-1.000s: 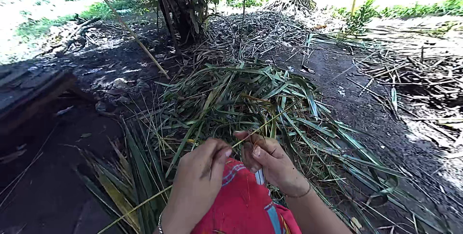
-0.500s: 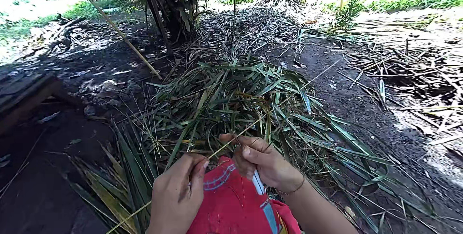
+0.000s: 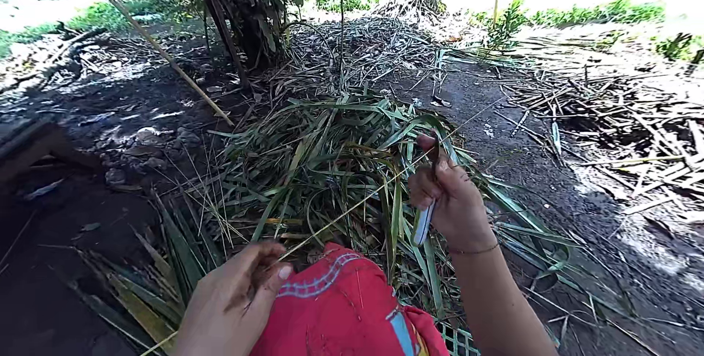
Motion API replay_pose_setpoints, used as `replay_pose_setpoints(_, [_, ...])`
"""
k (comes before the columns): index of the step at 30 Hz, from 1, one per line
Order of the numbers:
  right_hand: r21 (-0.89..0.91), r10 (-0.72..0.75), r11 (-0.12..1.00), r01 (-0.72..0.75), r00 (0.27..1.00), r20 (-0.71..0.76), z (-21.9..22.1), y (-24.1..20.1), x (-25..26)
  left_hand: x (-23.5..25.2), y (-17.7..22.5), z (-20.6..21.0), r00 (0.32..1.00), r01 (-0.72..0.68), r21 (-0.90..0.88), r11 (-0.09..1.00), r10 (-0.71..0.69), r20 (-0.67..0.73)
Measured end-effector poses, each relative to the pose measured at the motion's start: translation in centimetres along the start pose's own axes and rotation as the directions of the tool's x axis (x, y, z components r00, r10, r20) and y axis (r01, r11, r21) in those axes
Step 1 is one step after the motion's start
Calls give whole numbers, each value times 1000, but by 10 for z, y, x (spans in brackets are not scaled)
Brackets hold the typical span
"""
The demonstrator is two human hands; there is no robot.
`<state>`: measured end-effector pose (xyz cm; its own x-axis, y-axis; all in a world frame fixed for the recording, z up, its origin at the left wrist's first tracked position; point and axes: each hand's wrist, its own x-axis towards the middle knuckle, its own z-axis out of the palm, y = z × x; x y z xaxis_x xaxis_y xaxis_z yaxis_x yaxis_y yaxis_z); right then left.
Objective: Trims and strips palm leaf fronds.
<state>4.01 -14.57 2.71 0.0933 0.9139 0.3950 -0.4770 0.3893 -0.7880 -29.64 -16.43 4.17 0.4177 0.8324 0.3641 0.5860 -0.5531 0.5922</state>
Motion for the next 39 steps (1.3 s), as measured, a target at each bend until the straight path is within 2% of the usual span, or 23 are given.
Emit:
replay_pose_setpoints(5, [101,21,994,-43,978,206,52,24,-31,44,58,40,962,-201,-2,980,197,-187])
replay_pose_setpoints(8, [89,-47,996,26,969,243,61,27,-38,53,70,50,911,-288,54,956,291,-291])
replay_pose_setpoints(11, [45,-116,993,109,970,214,47,15,-32,49,66,47,883,-344,58,937,344,-320])
replay_pose_setpoints(16, [-185,-253,953,241,966,-44,-29,-41,6,32,33,30,896,-300,75,951,308,-321])
replay_pose_setpoints(18, [-205,-328,937,283,916,-231,-76,-66,22,25,14,18,899,-240,106,965,262,-351])
replay_pose_setpoints(20, [-128,-331,943,309,810,-484,-125,-81,30,18,-3,8,894,-167,126,978,204,-398])
replay_pose_setpoints(21, [-109,-274,960,259,770,-577,-147,-78,29,15,-9,5,891,-137,126,983,177,-418])
replay_pose_setpoints(22, [-115,-169,986,125,751,-638,-165,-67,21,13,-13,3,887,-119,116,986,158,-433])
replay_pose_setpoints(23, [-151,-14,981,-120,739,-673,-180,-47,7,11,-15,3,882,-110,103,989,145,-447])
replay_pose_setpoints(24, [-225,195,867,-444,719,-667,-194,-22,-15,9,-16,3,879,-108,88,990,137,-457])
replay_pose_setpoints(25, [-329,428,594,-734,635,-643,-204,4,-39,8,-17,5,877,-110,72,991,131,-461])
replay_pose_setpoints(26, [-449,634,204,-870,467,-617,-212,28,-65,7,-17,6,879,-113,55,992,125,-460])
replay_pose_setpoints(27, [-565,755,-180,-805,255,-604,-215,51,-89,5,-17,8,882,-114,38,993,119,-456])
replay_pose_setpoints(28, [-635,782,-450,-627,67,-620,-216,73,-109,5,-16,9,888,-114,23,993,113,-446])
replay_pose_setpoints(29, [-663,764,-580,-474,-34,-644,-216,92,-125,4,-16,10,895,-116,5,993,107,-434])
replay_pose_setpoints(30, [-685,762,-605,-405,-44,-646,-212,103,-135,2,-15,11,904,-115,-15,993,98,-416])
replay_pose_setpoints(31, [-720,786,-555,-418,20,-617,-208,107,-138,0,-14,11,913,-110,-38,993,86,-398])
replay_pose_setpoints(32, [-748,823,-440,-498,111,-558,-198,103,-130,-1,-13,12,923,-106,-59,993,76,-377])
replay_pose_setpoints(33, [-763,842,-260,-592,248,-480,-183,95,-118,-3,-12,13,932,-102,-78,992,68,-357])
replay_pose_setpoints(35, [-723,757,235,-649,589,-283,-135,68,-92,-6,-10,15,948,-100,-121,988,58,-314])
replay_pose_setpoints(37, [-478,591,701,-530,806,-28,-83,41,-68,-9,-9,19,958,-101,-169,980,50,-283])
replay_pose_setpoints(38, [-341,493,831,-439,866,86,-58,30,-58,-10,-9,21,963,-104,-197,975,49,-265])
replay_pose_setpoints(39, [-227,413,900,-372,895,171,-33,21,-51,-11,-9,23,968,-108,-218,970,53,-247])
